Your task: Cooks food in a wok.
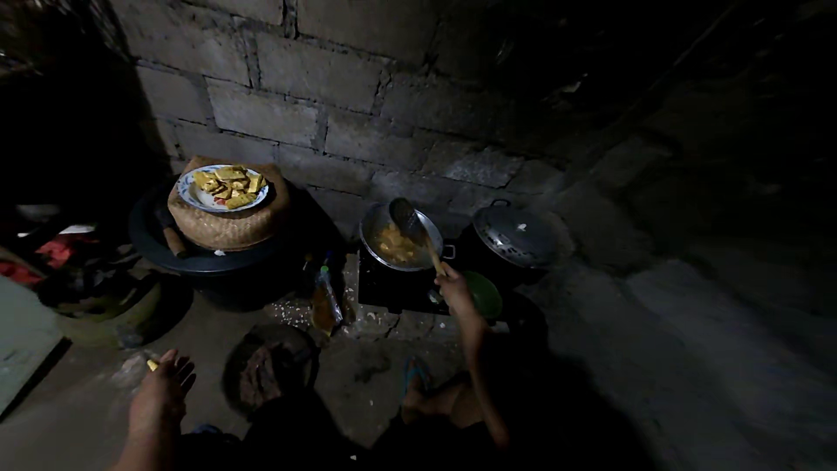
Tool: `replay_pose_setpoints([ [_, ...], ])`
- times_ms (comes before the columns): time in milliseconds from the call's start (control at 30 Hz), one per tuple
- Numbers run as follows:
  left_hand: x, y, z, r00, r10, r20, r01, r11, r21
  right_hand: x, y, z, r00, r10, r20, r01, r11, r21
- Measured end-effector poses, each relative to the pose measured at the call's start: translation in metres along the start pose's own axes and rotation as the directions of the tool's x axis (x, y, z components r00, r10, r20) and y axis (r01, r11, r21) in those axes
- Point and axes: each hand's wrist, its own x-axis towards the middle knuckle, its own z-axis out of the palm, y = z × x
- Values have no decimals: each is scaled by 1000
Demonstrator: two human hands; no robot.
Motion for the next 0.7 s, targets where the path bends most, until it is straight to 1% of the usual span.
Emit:
replay_pose_setpoints([
  [133,0,0,3,1000,9,2,-9,1000,11,26,-13,0,998,30,-50,-28,999,28],
  [233,-6,3,8,1000,11,9,-11,1000,20,49,-11,15,998,52,-43,-50,998,38],
  [300,-6,3,9,1000,5,5,-5,1000,20,60,-8,25,998,51,-21,-51,999,9],
  [367,-6,3,8,1000,-2,-5,2,1000,23,64,-8,32,999,45,2,-45,997,-65],
  [467,-2,2,6,1000,-1,-7,1,999,42,53,-14,28,998,8,66,10,962,-273],
  [567,2,-1,4,1000,1,10,-2,998,58,34,-19,13,992,-11,129,79,843,-532],
  [633,3,-2,5,1000,7,9,-7,999,54,21,-18,1,988,-11,155,106,779,-618],
  [700,2,-2,5,1000,5,16,-6,999,52,8,-17,-14,987,-7,159,111,745,-658],
])
